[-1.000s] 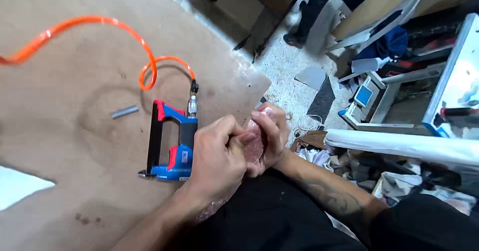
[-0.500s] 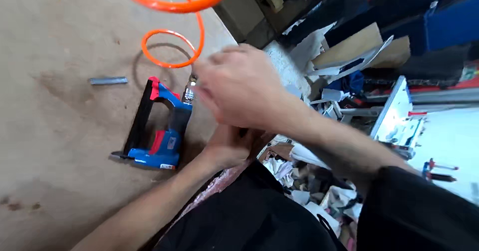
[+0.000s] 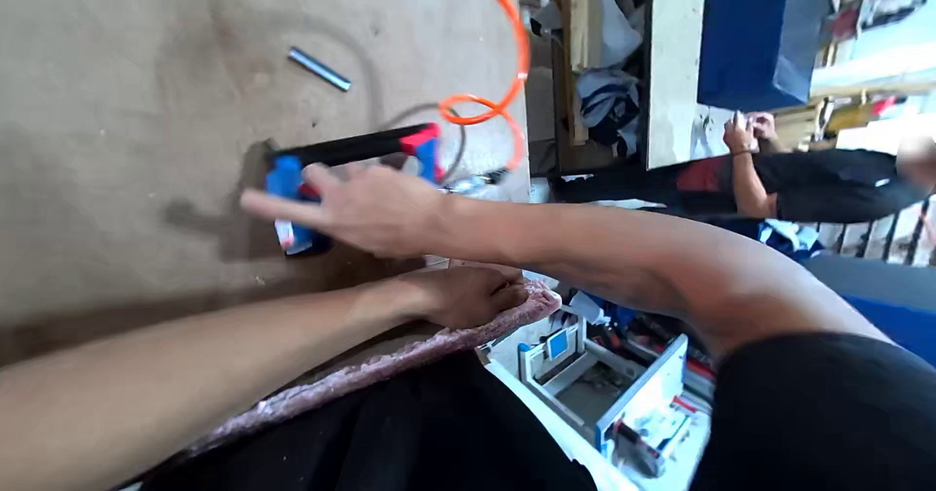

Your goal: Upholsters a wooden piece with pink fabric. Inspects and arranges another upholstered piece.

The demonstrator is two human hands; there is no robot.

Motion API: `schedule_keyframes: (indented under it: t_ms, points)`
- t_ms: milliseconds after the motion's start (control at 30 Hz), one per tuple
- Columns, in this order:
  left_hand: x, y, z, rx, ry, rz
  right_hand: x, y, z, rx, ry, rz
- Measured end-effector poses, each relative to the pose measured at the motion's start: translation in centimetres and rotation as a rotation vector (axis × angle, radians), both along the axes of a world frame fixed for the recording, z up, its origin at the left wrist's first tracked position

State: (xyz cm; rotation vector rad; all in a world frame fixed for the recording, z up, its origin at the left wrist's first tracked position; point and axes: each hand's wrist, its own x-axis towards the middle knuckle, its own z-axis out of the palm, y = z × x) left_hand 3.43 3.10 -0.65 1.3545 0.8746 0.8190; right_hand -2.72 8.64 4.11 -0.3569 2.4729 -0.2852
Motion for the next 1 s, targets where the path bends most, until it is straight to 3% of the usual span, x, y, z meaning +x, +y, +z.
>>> schedule_keyframes:
  t_ms: [67, 133, 200, 267, 367, 467, 800, 900, 1000]
  points:
    - [2.9, -0.1, -4.1, 0.182, -0.044, 0.153, 0.4, 1.1, 4.9, 0.125, -0.055, -0.097]
    - [3.6, 0.0, -5.2, 0.237, -0.053, 0.206, 0.8, 3.0, 11.1, 0.149, -0.196, -0.197]
    - [2.0, -0.1, -3.4, 0.184, -0.008, 0.161, 1.7, 5.1, 16.5, 0.138, -0.337, -0.314]
    - [-0.5, -0.2, -0.3, 0.030, 0.056, 0.029, 2.2, 6.8, 19.5, 0.124, -0.592, -0.596]
    - [-0.8, -0.2, 0.3, 0.010, 0.082, 0.011, 3.0, 8.7, 20.0, -0.008, -0.910, -1.076]
    - [-1.2, -0.2, 0.9, -0.008, 0.110, -0.027, 4.0, 9.3, 19.3, -0.145, -1.017, -1.233]
    - [-1.7, -0.3, 2.0, -0.140, 0.144, -0.002, 4.9, 8.9, 17.4, -0.179, -1.016, -1.174]
    - [-2.4, -1.0, 1.1, -0.145, 0.090, 0.123, 5.6, 9.8, 19.1, -0.238, -0.890, -1.155]
    - [-5.2, -2.5, 3.2, -0.199, 0.119, 0.034, 8.0, 10.4, 22.0, -0.314, -0.732, -1.198]
